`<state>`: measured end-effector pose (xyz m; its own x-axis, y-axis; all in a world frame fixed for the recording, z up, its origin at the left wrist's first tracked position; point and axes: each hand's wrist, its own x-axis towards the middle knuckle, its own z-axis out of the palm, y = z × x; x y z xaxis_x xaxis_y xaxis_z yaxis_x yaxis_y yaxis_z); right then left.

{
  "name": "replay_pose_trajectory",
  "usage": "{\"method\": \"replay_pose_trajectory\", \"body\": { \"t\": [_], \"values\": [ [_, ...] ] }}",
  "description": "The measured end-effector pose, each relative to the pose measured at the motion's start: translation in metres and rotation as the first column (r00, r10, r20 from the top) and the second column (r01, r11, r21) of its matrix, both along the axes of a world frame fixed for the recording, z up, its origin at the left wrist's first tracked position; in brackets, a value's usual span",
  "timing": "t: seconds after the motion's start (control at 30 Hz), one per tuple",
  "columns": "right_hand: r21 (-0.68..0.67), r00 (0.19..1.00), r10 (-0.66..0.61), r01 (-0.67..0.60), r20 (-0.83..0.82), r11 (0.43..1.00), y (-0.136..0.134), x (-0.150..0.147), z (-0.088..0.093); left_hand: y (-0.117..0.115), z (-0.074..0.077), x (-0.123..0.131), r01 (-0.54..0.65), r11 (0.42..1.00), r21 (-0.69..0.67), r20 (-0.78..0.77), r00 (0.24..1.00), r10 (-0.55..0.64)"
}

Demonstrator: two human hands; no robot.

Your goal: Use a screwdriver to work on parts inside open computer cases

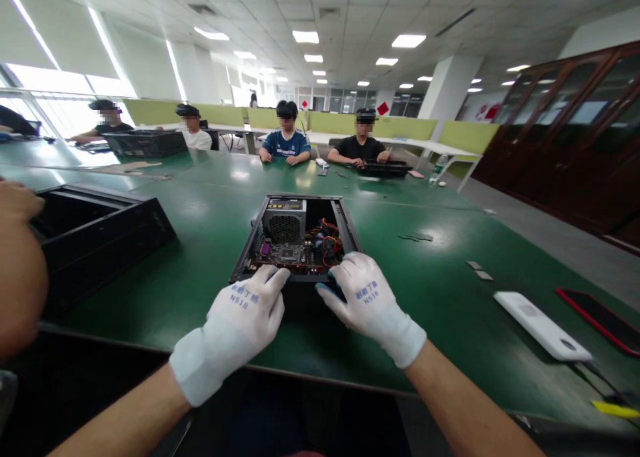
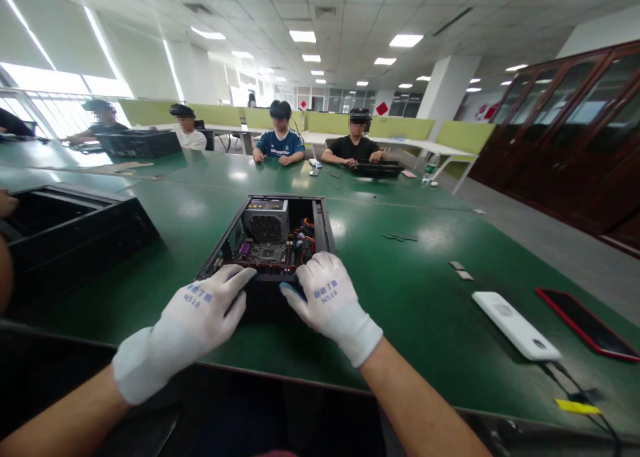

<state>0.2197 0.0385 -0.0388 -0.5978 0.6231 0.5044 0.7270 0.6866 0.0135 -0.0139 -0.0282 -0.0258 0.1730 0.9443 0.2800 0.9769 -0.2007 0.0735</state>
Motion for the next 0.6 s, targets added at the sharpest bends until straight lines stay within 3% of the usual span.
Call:
{"method": "replay_pose_trajectory", "body": {
  "t": [0.23,0.43,0.6],
  "values": [
    [0.079,0.992,0.123,-0.120,-0.027,0.990,-0.055,0.023,0.002,-0.051,0.015,-0.008,0.226,0.973,-0.037,0.093,0.971,-0.222],
    [0.107,0.978,0.190,-0.180,-0.090,0.978,-0.085,0.033,0.005,-0.072,0.019,-0.002,0.295,0.955,-0.032,0.077,0.953,-0.292],
    [0.110,0.972,0.210,-0.199,-0.103,0.974,-0.091,0.037,0.006,-0.077,0.020,-0.003,0.339,0.940,-0.033,0.124,0.935,-0.333]
  ]
}}
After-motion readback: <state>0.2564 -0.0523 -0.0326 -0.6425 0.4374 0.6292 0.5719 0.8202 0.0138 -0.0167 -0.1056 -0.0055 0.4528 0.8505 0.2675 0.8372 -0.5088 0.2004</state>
